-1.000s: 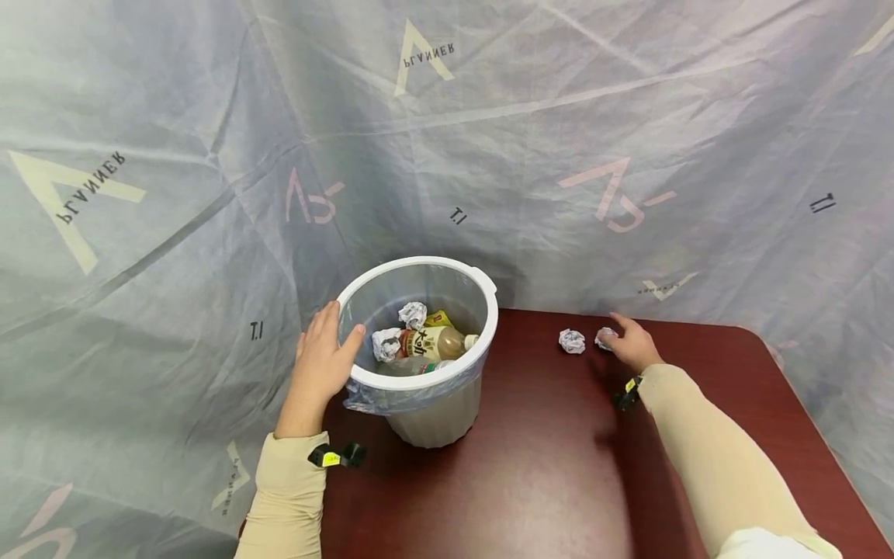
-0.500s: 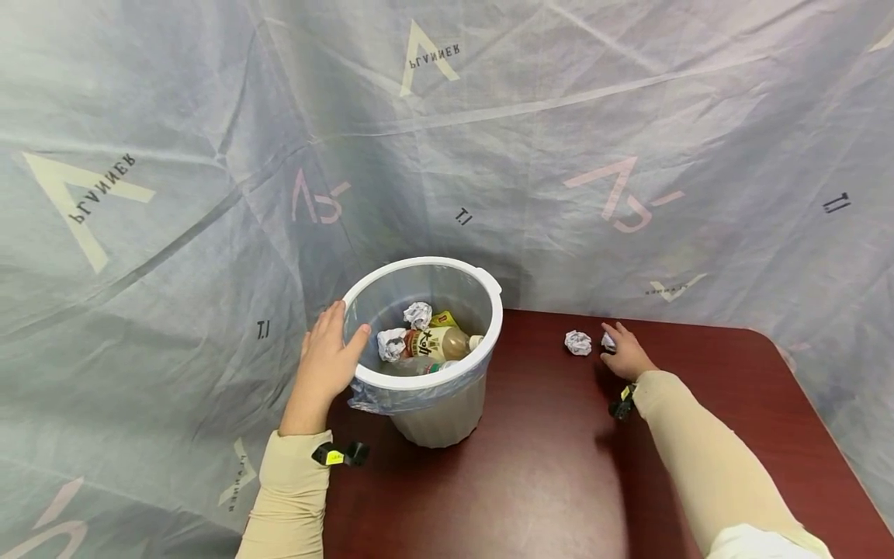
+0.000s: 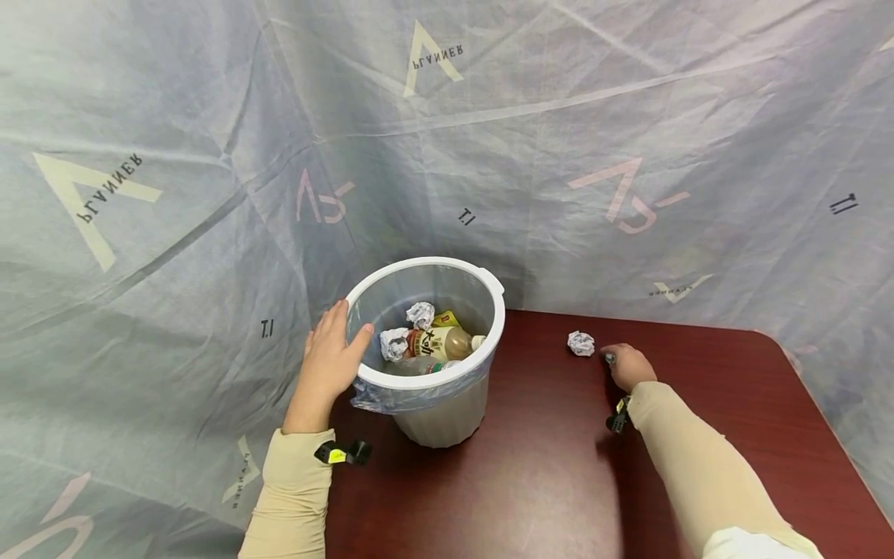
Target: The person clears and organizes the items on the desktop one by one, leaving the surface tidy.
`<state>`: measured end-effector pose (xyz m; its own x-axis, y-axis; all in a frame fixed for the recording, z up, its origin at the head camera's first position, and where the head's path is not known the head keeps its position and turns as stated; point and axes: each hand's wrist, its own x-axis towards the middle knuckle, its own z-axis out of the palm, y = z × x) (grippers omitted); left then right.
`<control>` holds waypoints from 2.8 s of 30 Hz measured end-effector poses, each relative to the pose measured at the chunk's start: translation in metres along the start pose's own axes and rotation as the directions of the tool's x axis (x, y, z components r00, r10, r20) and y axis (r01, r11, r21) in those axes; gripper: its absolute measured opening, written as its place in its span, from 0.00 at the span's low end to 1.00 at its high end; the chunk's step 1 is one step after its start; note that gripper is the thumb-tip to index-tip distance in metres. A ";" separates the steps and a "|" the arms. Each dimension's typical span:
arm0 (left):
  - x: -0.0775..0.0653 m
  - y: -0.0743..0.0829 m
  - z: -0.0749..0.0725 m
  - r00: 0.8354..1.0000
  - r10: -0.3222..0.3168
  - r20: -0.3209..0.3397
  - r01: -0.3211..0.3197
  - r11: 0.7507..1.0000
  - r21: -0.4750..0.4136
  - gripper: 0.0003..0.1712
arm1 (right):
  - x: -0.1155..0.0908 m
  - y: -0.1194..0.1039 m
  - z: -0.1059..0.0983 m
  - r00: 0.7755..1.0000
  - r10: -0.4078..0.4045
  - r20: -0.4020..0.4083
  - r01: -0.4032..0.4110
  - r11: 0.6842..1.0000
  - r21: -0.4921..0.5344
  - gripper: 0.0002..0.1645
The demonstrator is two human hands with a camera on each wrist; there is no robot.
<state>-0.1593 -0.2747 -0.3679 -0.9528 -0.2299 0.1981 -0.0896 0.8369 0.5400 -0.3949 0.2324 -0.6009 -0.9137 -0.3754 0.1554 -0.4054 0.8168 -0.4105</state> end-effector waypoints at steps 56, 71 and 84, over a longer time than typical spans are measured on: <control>0.003 0.002 -0.006 0.997 -0.025 0.078 0.008 0.976 0.216 0.57 | 0.077 -0.220 -0.151 0.913 -0.280 -0.297 0.340 0.925 0.172 0.22; 0.002 0.000 -0.005 0.998 -0.012 0.062 -0.001 0.978 0.208 0.56 | 0.072 -0.297 -0.148 0.815 -0.501 -0.291 0.570 0.785 0.244 0.25; 0.002 -0.001 -0.004 0.999 -0.004 0.052 -0.006 0.981 0.193 0.55 | 0.065 -0.342 -0.132 0.803 -0.568 -0.181 0.595 0.738 0.319 0.25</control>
<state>-0.1601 -0.2781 -0.3643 -0.9664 -0.2067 0.1530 -0.1378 0.9186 0.3703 -0.3190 -0.0135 -0.3317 -0.5080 -0.6860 0.5210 -0.8339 0.2400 -0.4970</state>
